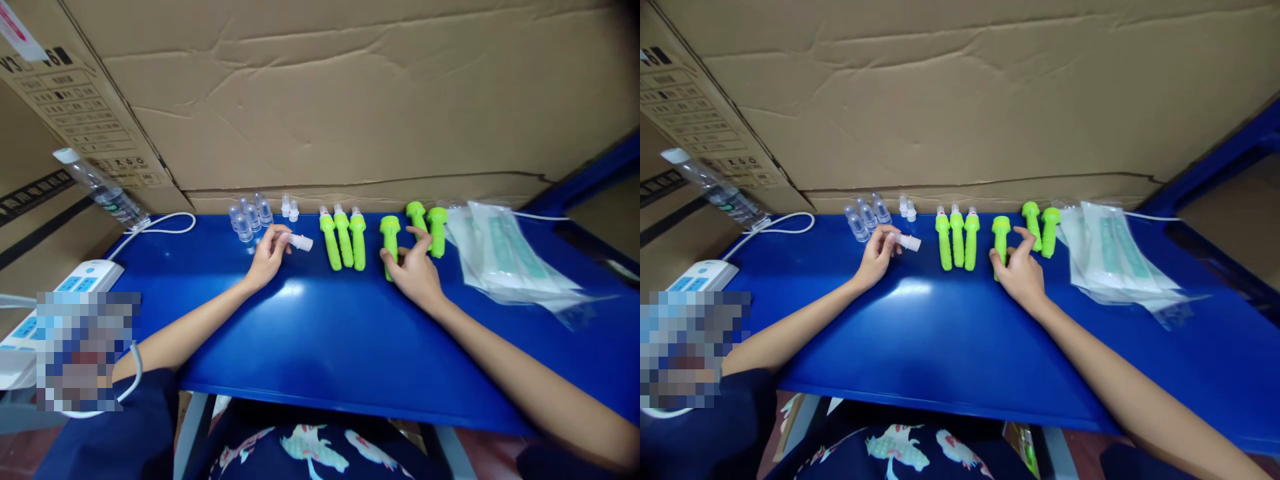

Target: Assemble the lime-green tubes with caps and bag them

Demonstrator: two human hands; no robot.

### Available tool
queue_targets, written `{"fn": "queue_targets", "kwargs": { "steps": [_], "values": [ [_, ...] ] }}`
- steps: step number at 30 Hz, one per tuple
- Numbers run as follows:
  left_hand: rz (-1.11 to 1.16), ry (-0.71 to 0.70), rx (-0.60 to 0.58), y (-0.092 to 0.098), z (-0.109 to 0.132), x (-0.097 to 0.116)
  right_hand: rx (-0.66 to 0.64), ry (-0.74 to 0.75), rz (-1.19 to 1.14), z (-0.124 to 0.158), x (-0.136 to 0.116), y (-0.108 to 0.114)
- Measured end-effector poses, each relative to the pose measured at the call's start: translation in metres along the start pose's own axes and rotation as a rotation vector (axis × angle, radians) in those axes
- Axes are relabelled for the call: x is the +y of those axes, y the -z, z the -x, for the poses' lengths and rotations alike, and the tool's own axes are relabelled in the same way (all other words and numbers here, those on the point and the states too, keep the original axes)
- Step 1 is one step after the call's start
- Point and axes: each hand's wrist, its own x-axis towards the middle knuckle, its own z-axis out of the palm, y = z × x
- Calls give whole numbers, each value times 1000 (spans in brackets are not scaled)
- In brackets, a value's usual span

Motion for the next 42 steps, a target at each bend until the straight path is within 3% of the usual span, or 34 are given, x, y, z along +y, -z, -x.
{"fn": "queue_targets", "kwargs": {
  "steps": [6, 13, 23, 29, 42],
  "values": [
    [32, -29, 2, -2, -6, -5, 4, 70, -41, -4, -6, 3],
    [65, -44, 110, -3, -14, -17, 5, 169, -160, -12, -6, 3],
    [53, -29, 187, -4, -23, -23, -35, 581, 60, -9, -16, 10],
    [51, -72, 138, -4, -20, -19, -45, 798, 96, -9, -21, 0],
    [31, -77, 14, -8, -17, -8, -32, 825, 99, -5, -27, -5]
  ]
}}
